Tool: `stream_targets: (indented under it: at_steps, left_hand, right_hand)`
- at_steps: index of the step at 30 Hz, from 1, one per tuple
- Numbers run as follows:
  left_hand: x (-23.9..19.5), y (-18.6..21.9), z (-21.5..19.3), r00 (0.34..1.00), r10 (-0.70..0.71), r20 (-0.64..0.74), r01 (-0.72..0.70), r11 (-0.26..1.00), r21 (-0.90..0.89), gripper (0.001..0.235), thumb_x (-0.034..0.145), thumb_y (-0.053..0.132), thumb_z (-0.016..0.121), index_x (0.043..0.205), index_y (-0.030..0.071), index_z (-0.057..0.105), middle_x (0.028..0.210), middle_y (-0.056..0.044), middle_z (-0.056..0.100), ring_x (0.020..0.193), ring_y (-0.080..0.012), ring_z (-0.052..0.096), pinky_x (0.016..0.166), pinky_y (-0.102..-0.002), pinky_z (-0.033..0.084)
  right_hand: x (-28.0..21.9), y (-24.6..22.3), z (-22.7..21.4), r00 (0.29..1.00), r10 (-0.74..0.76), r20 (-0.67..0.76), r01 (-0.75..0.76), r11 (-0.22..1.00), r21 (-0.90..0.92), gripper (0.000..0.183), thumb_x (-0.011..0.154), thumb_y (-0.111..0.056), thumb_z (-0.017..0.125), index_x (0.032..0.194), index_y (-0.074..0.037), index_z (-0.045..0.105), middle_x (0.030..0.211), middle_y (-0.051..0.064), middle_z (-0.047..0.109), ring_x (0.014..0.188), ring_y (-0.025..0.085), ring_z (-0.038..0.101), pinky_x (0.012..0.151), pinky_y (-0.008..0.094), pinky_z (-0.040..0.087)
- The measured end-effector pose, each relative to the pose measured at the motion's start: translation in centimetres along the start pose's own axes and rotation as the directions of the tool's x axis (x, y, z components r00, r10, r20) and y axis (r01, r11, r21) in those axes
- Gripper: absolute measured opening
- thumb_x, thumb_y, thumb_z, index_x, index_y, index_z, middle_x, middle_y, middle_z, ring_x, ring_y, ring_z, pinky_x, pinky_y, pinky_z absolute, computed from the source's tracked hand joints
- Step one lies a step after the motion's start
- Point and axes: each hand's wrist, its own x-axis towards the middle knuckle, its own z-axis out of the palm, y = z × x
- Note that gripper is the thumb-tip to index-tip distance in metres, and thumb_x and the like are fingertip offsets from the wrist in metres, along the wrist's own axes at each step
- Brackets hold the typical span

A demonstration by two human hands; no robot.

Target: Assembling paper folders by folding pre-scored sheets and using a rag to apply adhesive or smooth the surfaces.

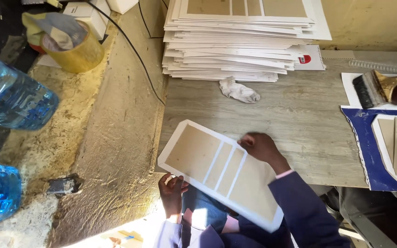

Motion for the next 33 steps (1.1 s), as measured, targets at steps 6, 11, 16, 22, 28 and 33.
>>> stream_targets:
  at_steps: [6,11,16,22,28,33]
  left_hand:
    - [-3.5,9.1,4.3,0.997,0.026,0.076,-0.059,0.877,0.477,0.097,0.090,0.033,0.071,0.174,0.023,0.022,0.158,-0.014,0.060,0.133,-0.0260,0.066,0.115,-0.039,0.048]
    - [3.2,10.8,8.0,0.847,0.295,0.442,-0.468,0.808,0.359,0.055,0.112,0.027,0.050,0.165,0.012,0.045,0.148,-0.024,0.064,0.141,-0.0434,0.058,0.118,-0.063,0.045]
    - [6.7,10.4,12.1,0.764,0.295,0.574,-0.554,0.755,0.350,0.041,0.118,0.035,0.045,0.145,0.024,0.074,0.130,-0.009,0.079,0.127,-0.0267,0.069,0.113,-0.052,0.048]
    - [7.4,10.9,14.6,0.775,0.308,0.552,-0.546,0.766,0.340,0.026,0.110,0.021,0.065,0.126,0.010,0.082,0.104,-0.014,0.084,0.107,-0.0174,0.069,0.098,-0.041,0.054]
    - [11.2,11.3,18.2,0.723,0.367,0.585,-0.604,0.748,0.277,0.021,0.109,0.024,0.072,0.120,0.011,0.084,0.099,-0.013,0.083,0.101,-0.0161,0.071,0.094,-0.040,0.056]
    - [13.1,10.6,19.6,0.732,0.332,0.595,-0.618,0.692,0.374,0.016,0.103,0.018,0.073,0.110,0.012,0.086,0.088,-0.011,0.083,0.091,-0.0175,0.076,0.089,-0.037,0.056]
  right_hand:
    - [-5.4,-5.1,-4.8,0.798,0.232,0.556,-0.278,0.961,-0.003,0.038,0.102,-0.048,0.065,0.081,-0.017,0.064,0.086,-0.004,0.086,0.078,0.009,0.078,0.075,0.027,0.053]
    - [0.1,2.3,-1.1,0.951,-0.071,0.300,-0.060,0.913,0.405,0.026,0.095,-0.020,0.072,0.115,-0.005,0.079,0.089,0.015,0.082,0.083,0.025,0.079,0.077,0.040,0.062]
    - [6.4,5.6,-0.2,0.994,0.055,-0.099,0.024,0.755,0.656,0.028,0.110,-0.026,0.061,0.124,-0.008,0.077,0.098,0.012,0.078,0.088,0.021,0.071,0.086,0.040,0.058]
    - [8.0,6.4,-0.6,0.952,0.168,-0.257,0.115,0.581,0.806,0.019,0.106,-0.014,0.070,0.120,-0.010,0.082,0.092,0.004,0.078,0.083,0.012,0.071,0.077,0.029,0.063]
    - [7.5,5.8,-0.8,0.864,0.347,-0.366,0.169,0.485,0.858,0.018,0.100,-0.011,0.079,0.117,-0.009,0.080,0.093,0.002,0.080,0.081,0.008,0.074,0.071,0.023,0.063]
    - [5.5,3.3,-1.6,0.768,0.355,-0.533,0.201,0.656,0.727,0.007,0.101,-0.012,0.082,0.105,-0.007,0.080,0.077,0.005,0.076,0.066,0.004,0.062,0.057,0.021,0.050]
